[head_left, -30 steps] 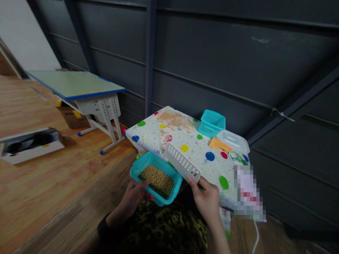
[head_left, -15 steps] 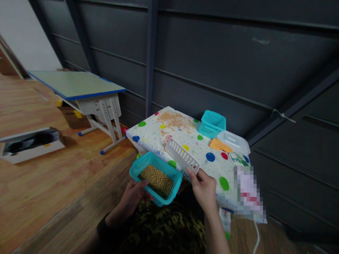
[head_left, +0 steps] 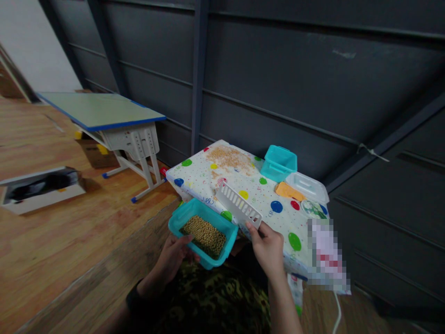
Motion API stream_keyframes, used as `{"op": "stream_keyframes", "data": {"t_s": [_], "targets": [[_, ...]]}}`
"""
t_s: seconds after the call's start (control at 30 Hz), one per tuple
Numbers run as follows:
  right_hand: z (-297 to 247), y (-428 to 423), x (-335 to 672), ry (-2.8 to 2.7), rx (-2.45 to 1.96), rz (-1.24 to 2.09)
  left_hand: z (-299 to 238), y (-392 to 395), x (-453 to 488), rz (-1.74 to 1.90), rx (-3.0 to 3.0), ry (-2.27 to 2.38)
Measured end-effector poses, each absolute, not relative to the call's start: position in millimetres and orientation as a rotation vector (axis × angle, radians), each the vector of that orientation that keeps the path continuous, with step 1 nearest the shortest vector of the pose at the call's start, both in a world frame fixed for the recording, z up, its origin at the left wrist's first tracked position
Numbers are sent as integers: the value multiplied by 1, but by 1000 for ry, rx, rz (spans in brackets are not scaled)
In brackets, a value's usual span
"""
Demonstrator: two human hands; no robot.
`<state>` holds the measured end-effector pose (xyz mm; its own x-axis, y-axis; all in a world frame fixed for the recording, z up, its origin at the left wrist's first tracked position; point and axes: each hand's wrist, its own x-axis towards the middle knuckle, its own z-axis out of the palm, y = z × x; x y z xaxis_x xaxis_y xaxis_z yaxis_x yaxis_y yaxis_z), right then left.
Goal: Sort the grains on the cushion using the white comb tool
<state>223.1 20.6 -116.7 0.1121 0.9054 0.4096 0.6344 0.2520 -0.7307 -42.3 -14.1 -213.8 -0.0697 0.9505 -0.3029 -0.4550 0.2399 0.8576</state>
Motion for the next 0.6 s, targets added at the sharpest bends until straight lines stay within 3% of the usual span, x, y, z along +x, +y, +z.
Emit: {"op": "stream_keyframes", "data": {"t_s": [0.6], "targets": [[-115, 13, 217, -1561, -1429, 423, -199, -15, -43, 1266, 614, 1111]]}}
